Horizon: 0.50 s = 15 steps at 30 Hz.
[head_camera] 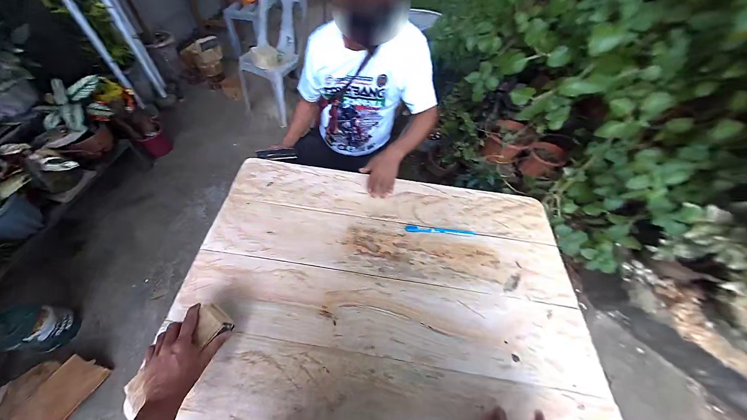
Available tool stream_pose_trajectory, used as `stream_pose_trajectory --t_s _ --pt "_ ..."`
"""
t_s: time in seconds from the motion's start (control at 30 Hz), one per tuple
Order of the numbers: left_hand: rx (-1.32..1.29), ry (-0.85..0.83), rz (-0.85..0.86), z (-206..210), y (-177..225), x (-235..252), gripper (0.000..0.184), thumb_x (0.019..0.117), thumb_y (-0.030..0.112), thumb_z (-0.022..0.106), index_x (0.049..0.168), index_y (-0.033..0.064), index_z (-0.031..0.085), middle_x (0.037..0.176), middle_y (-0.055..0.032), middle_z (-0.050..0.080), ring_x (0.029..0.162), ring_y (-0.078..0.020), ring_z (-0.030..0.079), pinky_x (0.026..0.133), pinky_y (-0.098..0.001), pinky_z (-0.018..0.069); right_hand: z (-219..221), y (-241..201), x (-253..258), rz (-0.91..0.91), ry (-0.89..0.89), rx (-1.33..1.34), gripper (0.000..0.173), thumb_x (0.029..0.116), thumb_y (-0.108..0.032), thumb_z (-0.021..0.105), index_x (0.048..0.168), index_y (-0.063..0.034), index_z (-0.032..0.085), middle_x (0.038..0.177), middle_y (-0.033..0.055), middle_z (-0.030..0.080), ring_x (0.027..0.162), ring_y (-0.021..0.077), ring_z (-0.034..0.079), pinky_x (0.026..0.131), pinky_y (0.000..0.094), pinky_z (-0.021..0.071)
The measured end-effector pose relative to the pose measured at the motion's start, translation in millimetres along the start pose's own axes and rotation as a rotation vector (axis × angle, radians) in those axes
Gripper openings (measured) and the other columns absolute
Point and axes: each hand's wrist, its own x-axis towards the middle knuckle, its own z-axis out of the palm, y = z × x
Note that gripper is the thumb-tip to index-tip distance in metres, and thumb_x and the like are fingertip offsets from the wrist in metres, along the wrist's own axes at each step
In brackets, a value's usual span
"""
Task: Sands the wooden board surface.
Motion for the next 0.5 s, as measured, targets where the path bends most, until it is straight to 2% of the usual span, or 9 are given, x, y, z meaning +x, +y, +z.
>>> stream_pose_trajectory --t_s 0.03,0.1,0.17,0.27,0.3,0.37,0.43,0.5 --pt "0.003 0.004 0.048 6 7 -11 0.095 0.0775 0.066 0.077 0.150 0.0084 0.054 0.125 -0.0362 0.064 0.116 -0.0592 0.060 0.096 -0.0760 0.0423 1 -10 12 -0.152 -0.001 0.091 0.071 0.1000 -0.043 0.057 0.152 0.0038 0.044 0.161 0.0363 0.028 0.151 0.0565 0.022 0.115 0.0805 0.0163" --pt "0.058 0.016 0.124 25 17 -29 0.096 0.0746 0.067 0.078 0.147 0.0081 0.057 0.122 -0.0363 0.065 0.112 -0.0601 0.061 0.092 -0.0761 0.0440 13 -47 45 -0.394 -0.043 0.254 0.057 0.0976 -0.028 0.064 0.140 0.0093 0.056 0.153 0.0400 0.039 0.144 0.0611 0.032 0.115 0.0771 0.0228" --pt "0.147 0.061 0.159 39 17 -31 0.098 0.0727 0.073 0.073 0.145 0.0085 0.059 0.118 -0.0352 0.066 0.107 -0.0587 0.063 0.088 -0.0735 0.0463 29 -98 81 -0.576 -0.112 0.349 0.041 0.0986 -0.019 0.062 0.129 0.0085 0.065 0.146 0.0367 0.050 0.140 0.0589 0.040 0.116 0.0721 0.0295" --pt "0.207 0.047 0.145 37 17 -30 0.098 0.0714 0.070 0.076 0.145 0.0084 0.058 0.116 -0.0339 0.067 0.106 -0.0562 0.064 0.086 -0.0704 0.0480 53 -173 129 -0.745 -0.185 0.359 0.029 0.1007 -0.012 0.057 0.120 0.0064 0.070 0.138 0.0304 0.060 0.135 0.0528 0.051 0.112 0.0682 0.0371" --pt "0.217 0.049 0.144 36 17 -29 0.098 0.0713 0.070 0.076 0.145 0.0081 0.058 0.115 -0.0338 0.067 0.106 -0.0560 0.065 0.086 -0.0700 0.0483 58 -195 143 -0.761 -0.237 0.308 0.030 0.1024 -0.011 0.054 0.121 0.0063 0.069 0.140 0.0289 0.060 0.137 0.0501 0.050 0.113 0.0660 0.0367" --pt "0.238 0.063 0.142 38 17 -30 0.099 0.0705 0.072 0.074 0.144 0.0081 0.059 0.114 -0.0329 0.068 0.105 -0.0552 0.065 0.085 -0.0691 0.0488 63 -231 171 -0.744 -0.362 0.122 0.036 0.1063 -0.011 0.045 0.135 0.0038 0.062 0.152 0.0258 0.050 0.145 0.0440 0.043 0.117 0.0615 0.0325" --pt "0.248 0.065 0.140 37 18 -31 0.099 0.0704 0.073 0.074 0.143 0.0074 0.060 0.114 -0.0327 0.068 0.105 -0.0553 0.065 0.085 -0.0685 0.0493 69 -256 193 -0.718 -0.414 -0.057 0.046 0.1068 -0.007 0.039 0.152 -0.0018 0.046 0.165 0.0212 0.033 0.154 0.0404 0.029 0.120 0.0635 0.0258" --pt "0.246 0.070 0.145 35 20 -32 0.098 0.0707 0.072 0.074 0.143 0.0068 0.060 0.114 -0.0331 0.068 0.104 -0.0560 0.065 0.084 -0.0686 0.0496 74 -272 208 -0.660 -0.481 -0.193 0.058 0.1059 -0.003 0.036 0.163 -0.0083 0.027 0.171 0.0156 0.022 0.159 0.0379 0.015 0.121 0.0683 0.0172"
